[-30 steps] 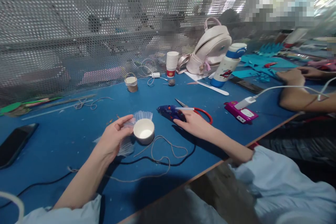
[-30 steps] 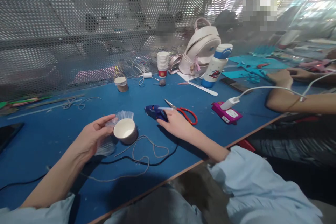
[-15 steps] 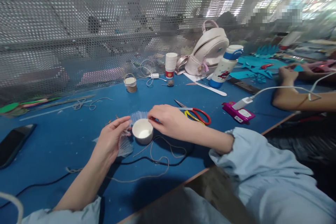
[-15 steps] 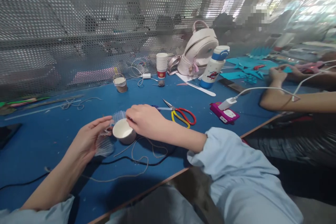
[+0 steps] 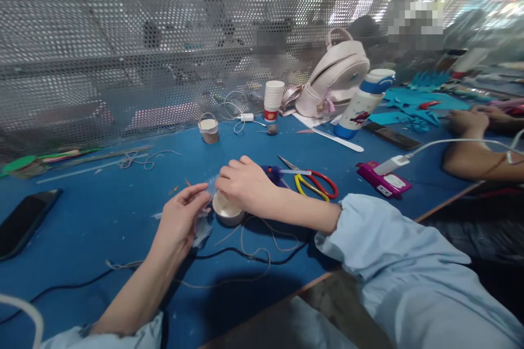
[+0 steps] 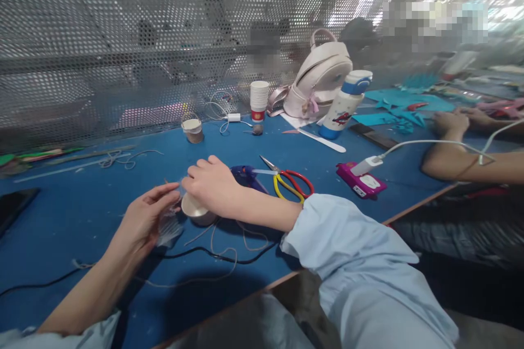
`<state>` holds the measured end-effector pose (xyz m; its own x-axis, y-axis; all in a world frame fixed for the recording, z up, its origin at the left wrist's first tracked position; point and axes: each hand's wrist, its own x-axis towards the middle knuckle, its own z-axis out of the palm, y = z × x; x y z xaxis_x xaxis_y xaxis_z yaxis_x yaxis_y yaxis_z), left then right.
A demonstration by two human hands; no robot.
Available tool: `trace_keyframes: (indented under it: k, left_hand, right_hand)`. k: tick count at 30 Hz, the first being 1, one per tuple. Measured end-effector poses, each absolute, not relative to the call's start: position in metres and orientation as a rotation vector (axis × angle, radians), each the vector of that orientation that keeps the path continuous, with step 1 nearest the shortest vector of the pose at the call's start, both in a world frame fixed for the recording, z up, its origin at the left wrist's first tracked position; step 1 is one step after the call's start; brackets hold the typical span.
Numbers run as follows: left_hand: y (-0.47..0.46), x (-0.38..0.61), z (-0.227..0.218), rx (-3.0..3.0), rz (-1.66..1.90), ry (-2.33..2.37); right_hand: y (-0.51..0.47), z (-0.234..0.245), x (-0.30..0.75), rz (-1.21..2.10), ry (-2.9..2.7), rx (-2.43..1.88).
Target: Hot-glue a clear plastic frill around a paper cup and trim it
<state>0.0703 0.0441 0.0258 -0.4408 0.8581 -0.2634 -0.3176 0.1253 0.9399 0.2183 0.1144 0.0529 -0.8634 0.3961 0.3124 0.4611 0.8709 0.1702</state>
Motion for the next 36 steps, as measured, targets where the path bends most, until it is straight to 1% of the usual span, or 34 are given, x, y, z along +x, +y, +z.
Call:
trace_keyframes:
  k: [5,14,36]
  left_hand:
    - [0.042,0.072,0.029,0.584,1.494,1.442]
    - [0.043,0.073,0.019,0.605,1.522,1.432]
    - [0.041,0.075,0.018,0.670,1.511,1.497]
  right_hand:
    - [0.115,0.050,0.219,-0.342,-2.752,-0.648]
    - [0.117,0.046,0.218,-0.341,-2.728,-0.620]
    - [0.122,0.047,0.213,-0.359,-2.804,-0.569]
